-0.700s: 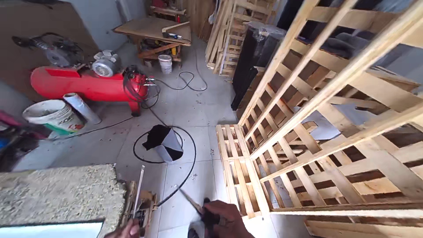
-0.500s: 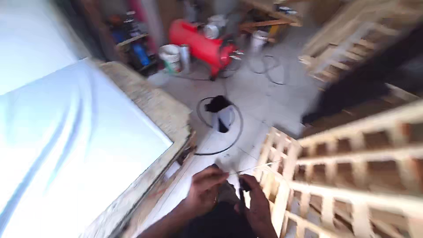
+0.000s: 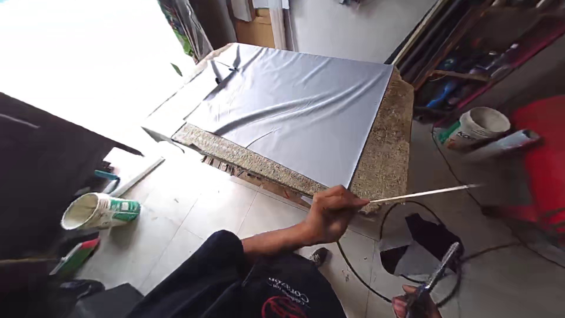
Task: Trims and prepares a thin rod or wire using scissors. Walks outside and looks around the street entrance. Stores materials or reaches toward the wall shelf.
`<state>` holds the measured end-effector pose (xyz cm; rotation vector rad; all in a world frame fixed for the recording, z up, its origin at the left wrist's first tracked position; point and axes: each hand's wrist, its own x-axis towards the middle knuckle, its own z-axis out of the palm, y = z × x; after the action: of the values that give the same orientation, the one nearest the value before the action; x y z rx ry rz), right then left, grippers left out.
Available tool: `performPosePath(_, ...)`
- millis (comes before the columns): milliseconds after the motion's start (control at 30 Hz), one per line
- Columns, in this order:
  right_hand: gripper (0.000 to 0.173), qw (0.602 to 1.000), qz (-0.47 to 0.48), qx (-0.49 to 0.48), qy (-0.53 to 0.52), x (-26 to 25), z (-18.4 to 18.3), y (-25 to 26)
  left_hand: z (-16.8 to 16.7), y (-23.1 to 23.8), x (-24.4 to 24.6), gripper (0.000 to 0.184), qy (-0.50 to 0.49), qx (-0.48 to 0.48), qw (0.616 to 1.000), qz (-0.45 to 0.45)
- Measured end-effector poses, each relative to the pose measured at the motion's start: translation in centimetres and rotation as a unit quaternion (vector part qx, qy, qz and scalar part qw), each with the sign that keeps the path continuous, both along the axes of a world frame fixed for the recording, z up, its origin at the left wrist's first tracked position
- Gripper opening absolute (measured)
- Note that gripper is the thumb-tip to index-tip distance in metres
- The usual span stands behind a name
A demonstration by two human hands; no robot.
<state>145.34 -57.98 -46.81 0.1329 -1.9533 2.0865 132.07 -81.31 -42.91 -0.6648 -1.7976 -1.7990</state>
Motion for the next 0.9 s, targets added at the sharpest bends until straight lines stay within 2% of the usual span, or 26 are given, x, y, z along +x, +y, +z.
performPosePath(67, 0.047, 0.998, 0.059, 0.008, -0.002, -1.9, -0.8, 0.3, -0.1, -1.7, 0.3, 0.012, -0.008, -0.004, 0.997, 0.075)
performPosePath(133, 0.066, 0.99, 0.134, 0.037, 0.002, -4.0, -1.5, -0.5, -0.5, -2.3, 2.3, 0.012, -0.02, -0.057, 0.997, 0.054)
performPosePath(167, 0.067, 0.986, 0.163, 0.04, 0.0, -4.9, -1.7, -1.4, -0.8, -2.5, 3.3, 0.012, -0.025, -0.087, 0.995, 0.032)
performPosePath(233, 0.058, 0.978, 0.205, 0.026, -0.005, -6.2, -1.6, -3.5, -1.3, -3.4, 4.9, 0.012, -0.033, -0.097, 0.994, 0.046)
performPosePath(300, 0.044, 0.972, 0.236, 0.01, 0.005, -7.2, -1.0, -5.5, -0.8, -6.5, 5.6, 0.011, -0.042, -0.043, 0.984, 0.167)
performPosePath(367, 0.042, 0.964, 0.264, 0.014, 0.023, -7.9, -0.4, -7.5, 0.0, -10.4, 6.4, 0.012, -0.04, 0.009, 0.957, 0.288)
performPosePath(400, 0.045, 0.96, 0.279, 0.016, 0.031, -8.2, -0.3, -8.7, 0.1, -12.0, 7.0, 0.013, -0.036, 0.019, 0.948, 0.315)
performPosePath(433, 0.05, 0.955, 0.295, 0.026, 0.037, -8.4, -0.3, -10.0, 0.0, -13.1, 7.8, 0.012, -0.031, 0.012, 0.948, 0.316)
performPosePath(500, 0.063, 0.94, 0.334, 0.049, 0.048, -8.3, -0.2, -13.3, -0.8, -14.3, 9.5, 0.012, -0.03, -0.033, 0.967, 0.252)
performPosePath(567, 0.062, 0.935, 0.347, 0.054, 0.048, -7.3, 0.1, -17.2, -1.7, -15.8, 10.8, 0.012, -0.022, -0.055, 0.979, 0.197)
performPosePath(667, 0.047, 0.939, 0.339, 0.029, 0.052, -5.8, 0.7, -22.2, -0.7, -22.6, 11.9, 0.011, -0.006, 0.004, 0.958, 0.285)
performPosePath(733, 0.046, 0.938, 0.342, 0.013, 0.062, -5.1, 0.3, -25.5, 0.3, -28.0, 12.8, 0.012, 0.011, 0.015, 0.939, 0.344)
performPosePath(833, 0.062, 0.924, 0.371, 0.044, 0.082, -4.4, -0.2, -31.8, 0.1, -32.6, 14.8, 0.012, 0.025, -0.055, 0.949, 0.31)
performPosePath(900, 0.065, 0.918, 0.384, 0.054, 0.086, -3.7, 0.0, -35.8, -0.5, -34.3, 16.3, 0.012, 0.035, -0.108, 0.953, 0.28)
